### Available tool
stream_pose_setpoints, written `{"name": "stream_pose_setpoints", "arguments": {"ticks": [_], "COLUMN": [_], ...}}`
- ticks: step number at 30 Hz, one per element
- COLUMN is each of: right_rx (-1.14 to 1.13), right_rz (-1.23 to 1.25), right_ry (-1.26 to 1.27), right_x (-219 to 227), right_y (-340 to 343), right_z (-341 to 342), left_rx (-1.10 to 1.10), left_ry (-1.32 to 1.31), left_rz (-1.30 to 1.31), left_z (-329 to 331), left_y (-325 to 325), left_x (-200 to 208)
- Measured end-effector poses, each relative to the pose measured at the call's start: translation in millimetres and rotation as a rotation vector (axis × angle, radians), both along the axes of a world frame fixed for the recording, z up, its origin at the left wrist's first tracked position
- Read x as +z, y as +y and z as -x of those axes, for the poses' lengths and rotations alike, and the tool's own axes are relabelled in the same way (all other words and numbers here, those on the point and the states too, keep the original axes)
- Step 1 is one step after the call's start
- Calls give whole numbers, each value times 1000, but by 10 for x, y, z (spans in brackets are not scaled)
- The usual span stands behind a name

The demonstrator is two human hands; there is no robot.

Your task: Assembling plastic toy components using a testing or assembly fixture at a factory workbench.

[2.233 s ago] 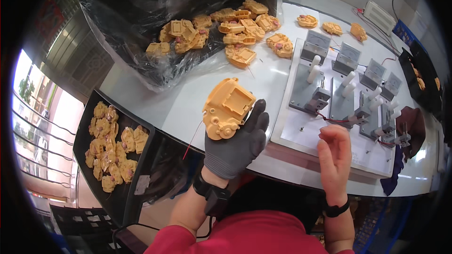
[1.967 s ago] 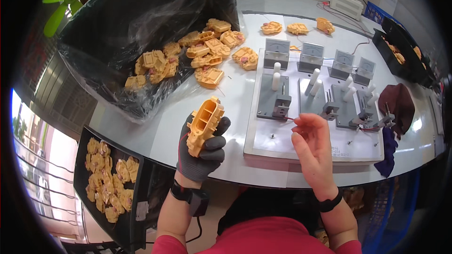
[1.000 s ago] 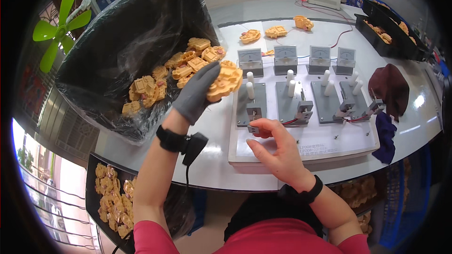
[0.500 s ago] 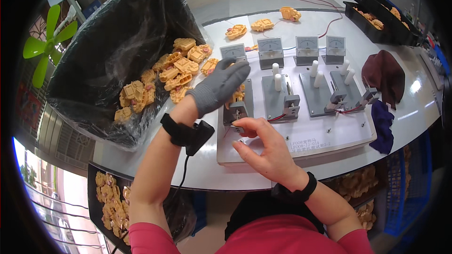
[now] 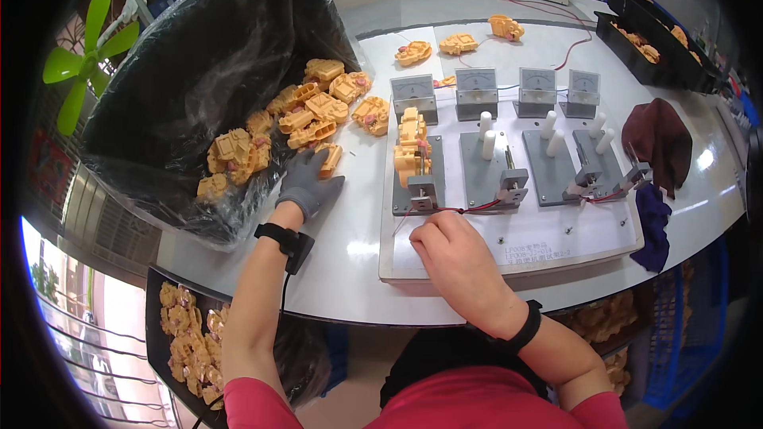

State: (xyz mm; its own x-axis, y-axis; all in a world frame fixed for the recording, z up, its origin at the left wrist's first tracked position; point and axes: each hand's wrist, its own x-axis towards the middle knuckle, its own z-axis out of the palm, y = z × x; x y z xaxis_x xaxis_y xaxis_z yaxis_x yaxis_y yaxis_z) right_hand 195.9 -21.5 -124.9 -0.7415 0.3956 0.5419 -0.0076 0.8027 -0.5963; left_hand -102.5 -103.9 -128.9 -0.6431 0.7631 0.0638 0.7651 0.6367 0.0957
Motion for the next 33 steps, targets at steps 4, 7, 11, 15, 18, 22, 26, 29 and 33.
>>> {"name": "stream_pose_setpoints", "arguments": {"ticks": [4, 7, 11, 15, 18, 22, 26, 29, 33], "right_rx": [25, 12, 0, -4, -4, -5, -3, 14, 53], "right_rz": [7, 29, 28, 101, 65, 25, 27, 32, 74], "right_ry": [-2, 5, 0, -6, -3, 18, 55, 82, 73], "right_x": [-4, 37, 66, 88, 59, 68, 54, 39, 29], "right_y": [46, 44, 41, 25, 38, -7, 0, -5, 4], "right_z": [-10, 22, 26, -9, -28, -3, -5, 2, -34], "left_rx": [45, 60, 54, 103, 83, 39, 352, 278, -14], "left_ry": [24, 40, 46, 72, 113, -64, -956, -1174, -1340], "left_rz": [6, 69, 63, -43, -87, -480, -1211, -1350, -1290], "left_z": [-93, -114, -167, -96, 43, 677, 416, 164, -256], "left_y": [67, 38, 10, 69, 156, -36, -284, -560, -842], "left_x": [33, 90, 112, 40, -17, -209, 184, 290, 166]}}
